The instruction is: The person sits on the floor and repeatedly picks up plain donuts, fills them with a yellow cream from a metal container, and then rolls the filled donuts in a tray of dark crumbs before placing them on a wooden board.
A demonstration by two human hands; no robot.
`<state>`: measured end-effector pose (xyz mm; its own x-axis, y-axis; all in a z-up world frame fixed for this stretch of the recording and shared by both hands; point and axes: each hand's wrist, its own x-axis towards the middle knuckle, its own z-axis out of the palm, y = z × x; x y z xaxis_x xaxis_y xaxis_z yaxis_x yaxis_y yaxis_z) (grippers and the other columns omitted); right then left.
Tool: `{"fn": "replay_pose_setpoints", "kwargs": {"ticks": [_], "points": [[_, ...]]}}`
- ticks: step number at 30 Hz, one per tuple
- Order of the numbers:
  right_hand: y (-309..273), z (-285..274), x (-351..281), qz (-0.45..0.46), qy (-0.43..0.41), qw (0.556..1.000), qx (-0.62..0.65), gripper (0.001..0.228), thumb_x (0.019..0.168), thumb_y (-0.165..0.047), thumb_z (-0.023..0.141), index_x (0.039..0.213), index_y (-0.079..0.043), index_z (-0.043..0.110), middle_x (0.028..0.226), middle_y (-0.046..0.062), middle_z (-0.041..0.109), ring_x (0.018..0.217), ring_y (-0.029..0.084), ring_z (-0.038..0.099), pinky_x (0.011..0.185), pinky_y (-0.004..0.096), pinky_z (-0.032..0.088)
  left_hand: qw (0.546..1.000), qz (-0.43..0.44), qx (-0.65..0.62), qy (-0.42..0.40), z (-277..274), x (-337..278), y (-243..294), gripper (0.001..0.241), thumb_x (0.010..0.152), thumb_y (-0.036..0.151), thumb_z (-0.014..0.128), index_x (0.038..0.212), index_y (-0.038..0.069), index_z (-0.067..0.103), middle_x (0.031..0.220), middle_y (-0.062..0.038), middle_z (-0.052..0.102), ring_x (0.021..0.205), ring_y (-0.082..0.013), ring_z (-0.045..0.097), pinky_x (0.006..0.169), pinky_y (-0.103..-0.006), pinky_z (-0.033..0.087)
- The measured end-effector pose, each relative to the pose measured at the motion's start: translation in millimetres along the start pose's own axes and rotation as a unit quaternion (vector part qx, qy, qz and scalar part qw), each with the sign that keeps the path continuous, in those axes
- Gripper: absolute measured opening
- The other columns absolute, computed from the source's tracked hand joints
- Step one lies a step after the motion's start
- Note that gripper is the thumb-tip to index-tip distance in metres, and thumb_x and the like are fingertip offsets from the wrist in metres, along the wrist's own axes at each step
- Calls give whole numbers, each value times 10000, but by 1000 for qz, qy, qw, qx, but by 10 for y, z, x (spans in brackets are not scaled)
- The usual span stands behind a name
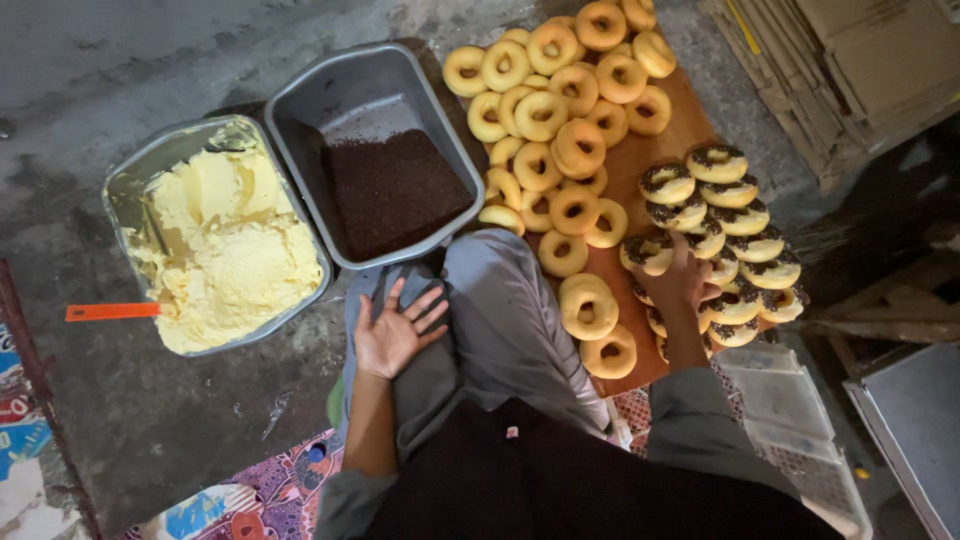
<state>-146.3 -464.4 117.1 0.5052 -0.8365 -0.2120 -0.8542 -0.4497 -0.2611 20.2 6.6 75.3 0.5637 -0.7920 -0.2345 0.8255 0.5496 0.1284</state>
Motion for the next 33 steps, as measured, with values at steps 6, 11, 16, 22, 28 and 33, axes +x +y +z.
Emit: {"fn": "replay_pose_setpoints", "kwargs": {"ticks": [6, 11, 16, 22, 28, 33], "points": [[113, 58, -219, -99, 131, 986, 20, 947, 732, -498, 900, 1513, -167, 480, 1518, 229, 461, 1369, 454, 370, 1037, 708, 255, 998, -2, -23, -50, 17, 8, -1, 720, 990, 766, 344, 1448, 258, 566, 1655, -322, 284, 1521, -510, 271, 1161, -720, 224], [41, 480, -581, -127, -90, 984, 89, 811, 750, -467, 847, 1371, -57, 526, 1346, 223, 579, 1230, 390, 573, 1006, 531, 473, 1000, 0, -3, -16, 40, 11, 12, 719, 975, 769, 354, 1439, 264, 570, 1642, -321, 292, 1508, -511, 278, 1143, -710, 234], [-47, 813, -404, -201, -111, 973, 1, 759, 706, -405, 856, 1310, -62, 551, 1268, 216, 619, 1152, 386, 616, 958, 510, 501, 1000, 2, -5, -29, 33, -17, -11, 698, 981, 760, 370, 1432, 265, 569, 1653, -316, 294, 1520, -507, 278, 1155, -700, 249], [-166, 898, 1, -221, -96, 969, 48, 700, 653, -330, 866, 1237, -68, 581, 1174, 208, 667, 1058, 382, 666, 899, 485, 534, 999, 4, -3, -32, 31, 1, -28, 677, 982, 745, 378, 1423, 270, 570, 1644, -308, 317, 1512, -501, 294, 1147, -688, 264], [-663, 840, 617, -109, -66, 866, 483, 681, 723, -379, 817, 1291, -78, 591, 1197, 176, 687, 1048, 318, 698, 871, 414, 592, 1000, 8, 7, -14, 48, 5, -39, 661, 980, 729, 382, 1409, 265, 575, 1618, -304, 343, 1489, -502, 320, 1128, -690, 291], [-1183, 879, 969, -101, -30, 959, 264, 723, 809, -460, 790, 1412, -117, 586, 1243, 182, 703, 1132, 341, 687, 971, 455, 535, 999, 22, 10, -47, 42, -19, -67, 644, 1001, 711, 399, 1435, 263, 564, 1628, -307, 344, 1506, -501, 313, 1127, -676, 327]]}}
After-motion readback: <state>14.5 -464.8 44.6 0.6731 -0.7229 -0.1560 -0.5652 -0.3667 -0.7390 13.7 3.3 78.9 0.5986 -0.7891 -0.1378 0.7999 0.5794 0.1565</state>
